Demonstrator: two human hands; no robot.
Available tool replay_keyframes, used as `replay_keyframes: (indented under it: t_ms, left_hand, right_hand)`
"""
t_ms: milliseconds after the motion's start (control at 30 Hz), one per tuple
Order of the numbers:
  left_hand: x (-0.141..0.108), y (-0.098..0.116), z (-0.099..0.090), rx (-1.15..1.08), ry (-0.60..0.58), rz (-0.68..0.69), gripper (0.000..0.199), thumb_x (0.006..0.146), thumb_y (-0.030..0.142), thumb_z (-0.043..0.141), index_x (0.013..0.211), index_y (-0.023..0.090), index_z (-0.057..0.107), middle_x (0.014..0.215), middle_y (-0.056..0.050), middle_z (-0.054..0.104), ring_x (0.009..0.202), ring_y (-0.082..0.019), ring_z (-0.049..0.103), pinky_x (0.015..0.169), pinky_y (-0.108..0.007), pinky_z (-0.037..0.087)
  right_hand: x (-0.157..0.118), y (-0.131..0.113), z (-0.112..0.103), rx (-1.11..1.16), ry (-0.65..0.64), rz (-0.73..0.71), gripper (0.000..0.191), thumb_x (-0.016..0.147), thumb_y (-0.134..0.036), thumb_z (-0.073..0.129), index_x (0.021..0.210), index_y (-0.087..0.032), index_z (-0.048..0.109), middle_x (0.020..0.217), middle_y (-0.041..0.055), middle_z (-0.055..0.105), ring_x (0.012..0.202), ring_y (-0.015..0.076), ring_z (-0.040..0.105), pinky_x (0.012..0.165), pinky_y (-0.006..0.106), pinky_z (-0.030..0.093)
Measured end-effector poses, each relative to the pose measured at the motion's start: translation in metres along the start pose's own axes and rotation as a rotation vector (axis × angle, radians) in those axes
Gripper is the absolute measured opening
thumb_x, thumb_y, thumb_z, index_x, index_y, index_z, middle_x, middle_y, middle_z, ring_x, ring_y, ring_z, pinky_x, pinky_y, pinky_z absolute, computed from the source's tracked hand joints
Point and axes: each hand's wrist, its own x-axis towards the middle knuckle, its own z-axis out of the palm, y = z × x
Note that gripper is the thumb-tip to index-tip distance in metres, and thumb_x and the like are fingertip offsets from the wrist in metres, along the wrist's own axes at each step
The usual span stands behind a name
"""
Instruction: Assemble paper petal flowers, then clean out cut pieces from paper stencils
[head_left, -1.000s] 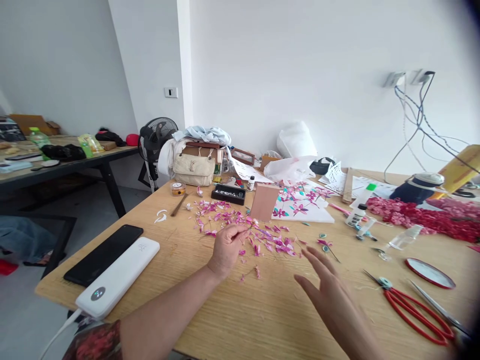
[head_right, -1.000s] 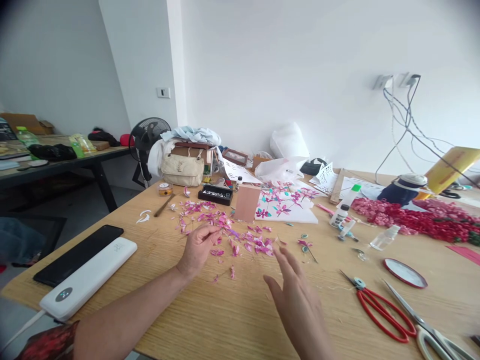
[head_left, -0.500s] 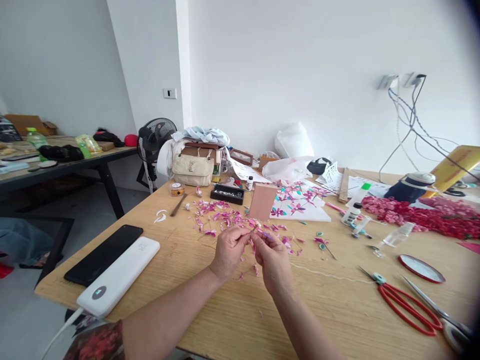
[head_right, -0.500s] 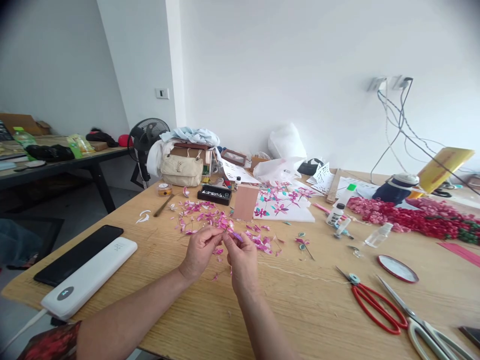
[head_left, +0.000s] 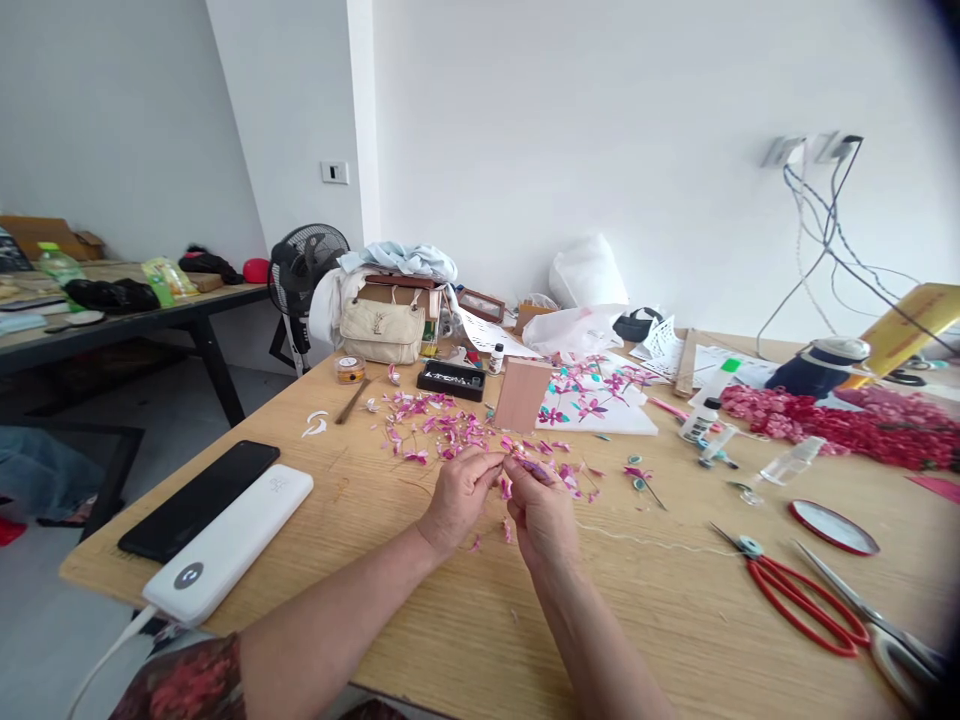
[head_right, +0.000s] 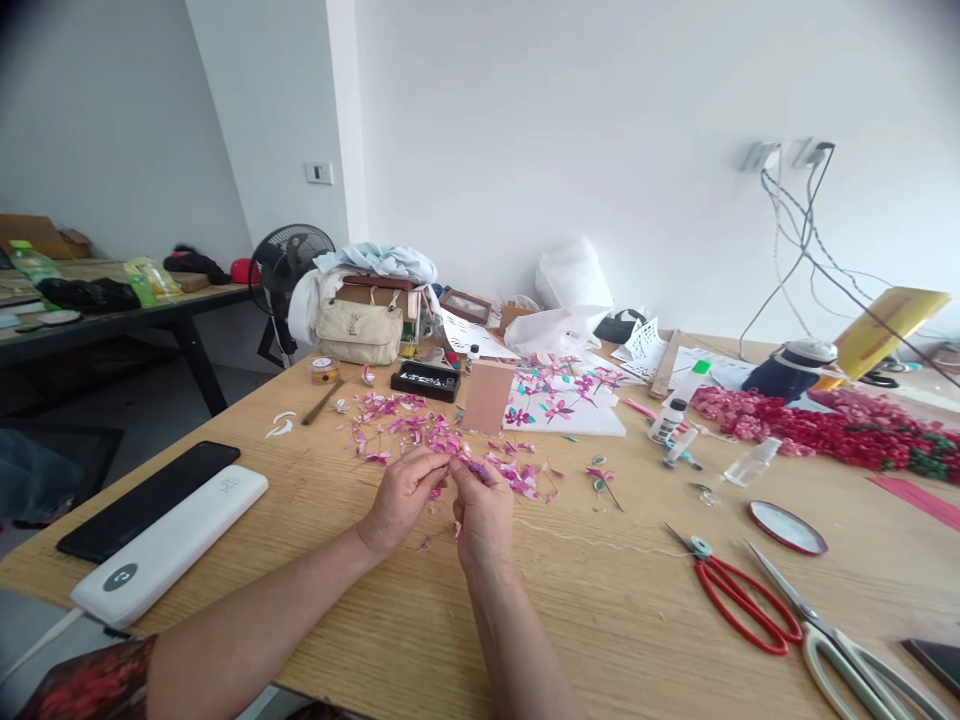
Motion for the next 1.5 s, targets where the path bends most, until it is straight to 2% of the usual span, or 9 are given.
replay_keyframes:
  t_ms: [200,333,567,700,867,1133,1233,1400,1500]
  left_hand:
    - [0.003,0.004,0.001,-0.186,-0.016,-0.232,0.013,0.077,0.021,0.053,0.073,0.014,0.063,0.054,0.002,0.053,0.049,-0.009,0.049,0.047,-0.019,0.042]
    - [0.003,0.005,0.001,-0.267,0.001,-0.286,0.012,0.075,0.022,0.053,0.070,0.014,0.061,0.051,0.003,0.051,0.047,-0.008,0.048,0.045,-0.018,0.041]
    - [0.003,0.004,-0.001,-0.133,0.010,-0.189,0.012,0.077,0.017,0.050,0.070,0.014,0.061,0.055,0.003,0.051,0.050,-0.008,0.048,0.048,-0.018,0.040]
    - [0.003,0.002,-0.002,0.006,0.015,-0.082,0.014,0.078,0.014,0.049,0.072,0.015,0.061,0.058,0.002,0.053,0.052,-0.009,0.049,0.054,-0.020,0.042]
    - [0.003,-0.001,0.005,0.121,0.009,0.074,0.013,0.080,0.014,0.049,0.077,0.015,0.062,0.067,-0.001,0.059,0.065,-0.012,0.054,0.064,-0.023,0.044]
    - [0.015,0.008,0.012,0.168,-0.164,0.122,0.014,0.082,0.016,0.048,0.081,0.015,0.062,0.074,-0.002,0.062,0.073,-0.013,0.056,0.071,-0.024,0.044]
    - [0.023,0.018,0.013,0.069,-0.217,0.014,0.015,0.081,0.018,0.050,0.078,0.015,0.064,0.067,0.000,0.060,0.065,-0.010,0.055,0.066,-0.022,0.044]
    - [0.035,0.031,0.028,-0.324,-0.246,-0.388,0.017,0.078,0.024,0.052,0.080,0.012,0.064,0.051,0.004,0.051,0.043,-0.006,0.047,0.046,-0.017,0.040]
    - [0.042,0.034,0.037,-0.504,-0.228,-0.450,0.013,0.074,0.021,0.055,0.071,0.010,0.062,0.049,0.005,0.048,0.043,-0.005,0.046,0.044,-0.016,0.038]
  right_hand:
    - [0.001,-0.001,-0.002,-0.003,-0.016,-0.008,0.029,0.050,-0.028,0.076,0.062,-0.016,0.053,0.043,-0.0103,0.037,0.034,0.0019,0.019,0.034,0.019,0.010]
    - [0.000,0.001,-0.001,0.014,-0.055,0.018,0.030,0.051,-0.030,0.075,0.063,-0.015,0.052,0.042,-0.0109,0.035,0.034,0.0012,0.017,0.034,0.018,0.009]
    - [-0.002,0.005,0.000,0.049,-0.053,0.066,0.032,0.050,-0.028,0.075,0.064,-0.015,0.050,0.040,-0.0117,0.033,0.034,0.0007,0.015,0.032,0.015,0.009]
    - [-0.002,0.005,-0.001,0.065,-0.048,0.093,0.034,0.049,-0.029,0.077,0.067,-0.015,0.051,0.041,-0.0120,0.032,0.034,0.0006,0.015,0.031,0.014,0.010]
    - [-0.001,0.002,-0.005,0.094,0.001,0.057,0.036,0.047,-0.028,0.079,0.065,-0.016,0.050,0.040,-0.0133,0.028,0.033,0.0002,0.017,0.030,0.014,0.011]
    - [0.002,-0.008,-0.012,0.088,0.148,-0.074,0.032,0.042,-0.024,0.080,0.062,-0.013,0.058,0.041,-0.0102,0.038,0.034,0.0001,0.025,0.031,0.014,0.016]
    - [0.006,-0.015,-0.013,0.058,0.137,-0.134,0.030,0.044,-0.024,0.079,0.061,-0.013,0.057,0.041,-0.0095,0.040,0.034,0.0002,0.025,0.032,0.014,0.017]
    - [0.018,-0.032,-0.023,-0.091,0.125,-0.233,0.029,0.049,-0.029,0.077,0.063,-0.013,0.057,0.041,-0.0083,0.042,0.034,0.0014,0.028,0.033,0.016,0.018]
    - [0.026,-0.041,-0.030,-0.194,0.113,-0.268,0.030,0.051,-0.032,0.076,0.066,-0.012,0.059,0.043,-0.0065,0.046,0.035,0.0030,0.032,0.034,0.017,0.020]
